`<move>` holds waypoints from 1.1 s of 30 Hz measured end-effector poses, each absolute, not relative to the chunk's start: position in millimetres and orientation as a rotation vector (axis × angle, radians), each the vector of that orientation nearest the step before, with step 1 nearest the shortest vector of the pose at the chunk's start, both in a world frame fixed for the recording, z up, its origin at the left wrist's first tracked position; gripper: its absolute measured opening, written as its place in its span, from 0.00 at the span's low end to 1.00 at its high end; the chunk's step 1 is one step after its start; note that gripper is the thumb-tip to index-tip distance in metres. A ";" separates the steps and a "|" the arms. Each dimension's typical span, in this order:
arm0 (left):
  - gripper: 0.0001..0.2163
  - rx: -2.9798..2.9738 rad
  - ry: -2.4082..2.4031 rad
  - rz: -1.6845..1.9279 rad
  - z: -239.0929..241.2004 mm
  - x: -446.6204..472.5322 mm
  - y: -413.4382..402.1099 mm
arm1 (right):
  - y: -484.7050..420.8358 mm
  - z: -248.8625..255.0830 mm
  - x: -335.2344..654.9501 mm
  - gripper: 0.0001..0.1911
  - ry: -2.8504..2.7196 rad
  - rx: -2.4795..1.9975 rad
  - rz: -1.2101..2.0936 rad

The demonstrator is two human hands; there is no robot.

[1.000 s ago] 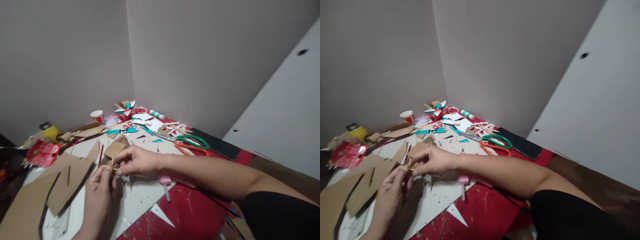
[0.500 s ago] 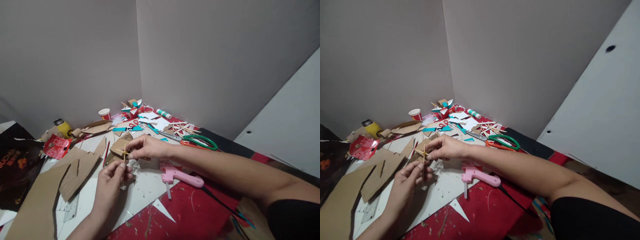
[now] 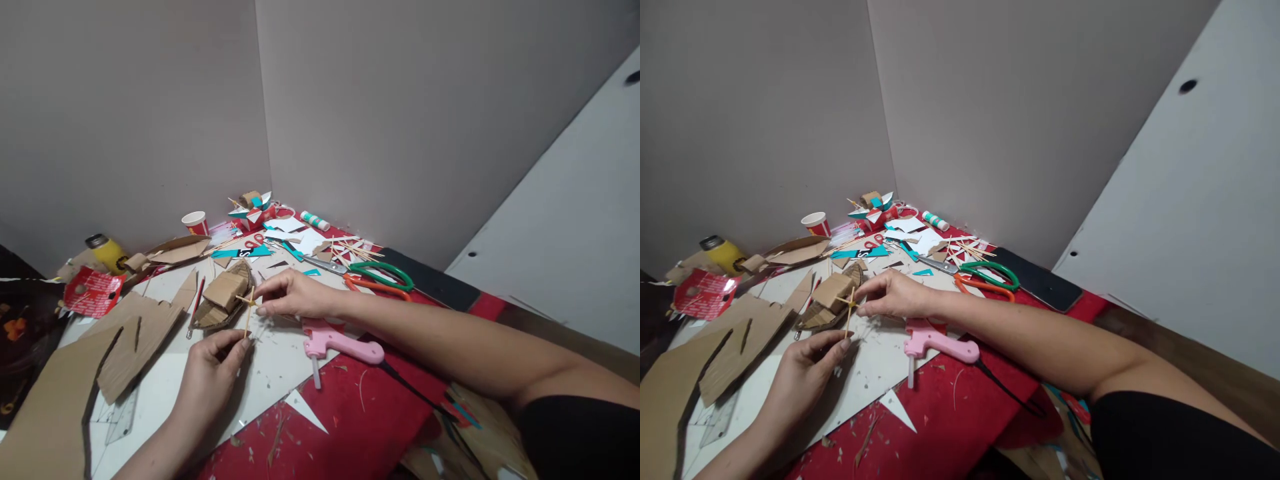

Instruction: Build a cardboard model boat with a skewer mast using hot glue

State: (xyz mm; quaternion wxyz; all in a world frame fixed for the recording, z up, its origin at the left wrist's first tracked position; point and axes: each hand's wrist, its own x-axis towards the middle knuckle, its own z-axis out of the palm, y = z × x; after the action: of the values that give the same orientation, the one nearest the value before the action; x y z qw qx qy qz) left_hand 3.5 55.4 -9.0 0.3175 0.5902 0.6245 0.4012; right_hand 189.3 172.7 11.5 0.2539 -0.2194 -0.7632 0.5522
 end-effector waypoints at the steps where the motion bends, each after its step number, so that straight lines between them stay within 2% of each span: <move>1: 0.09 1.563 1.652 1.060 -9.8 2.9 56.0 | 173.2 10.7 189.4 0.15 -2.079 -0.595 1.504; 8: 0.06 1.711 1.671 1.088 -15.8 0.6 56.7 | 172.6 10.1 196.1 0.12 -2.203 -0.539 1.426; 14: 0.06 1.793 1.675 1.065 -16.0 1.6 56.3 | 170.1 10.6 200.3 0.13 -2.299 -0.601 1.309; 23: 0.06 1.771 1.656 1.103 -15.5 1.6 58.0 | 170.1 6.6 200.6 0.14 -2.314 -0.615 1.318; 33: 0.06 1.805 1.654 1.060 -16.0 3.2 57.2 | 169.9 8.4 199.4 0.04 -2.390 -0.531 1.315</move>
State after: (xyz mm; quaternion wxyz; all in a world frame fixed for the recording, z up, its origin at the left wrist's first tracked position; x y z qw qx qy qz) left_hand 3.2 57.2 -16.0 0.2347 0.6576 0.6027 0.3864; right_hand 199.4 169.9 8.4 0.1802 -0.1880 -0.8460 0.4652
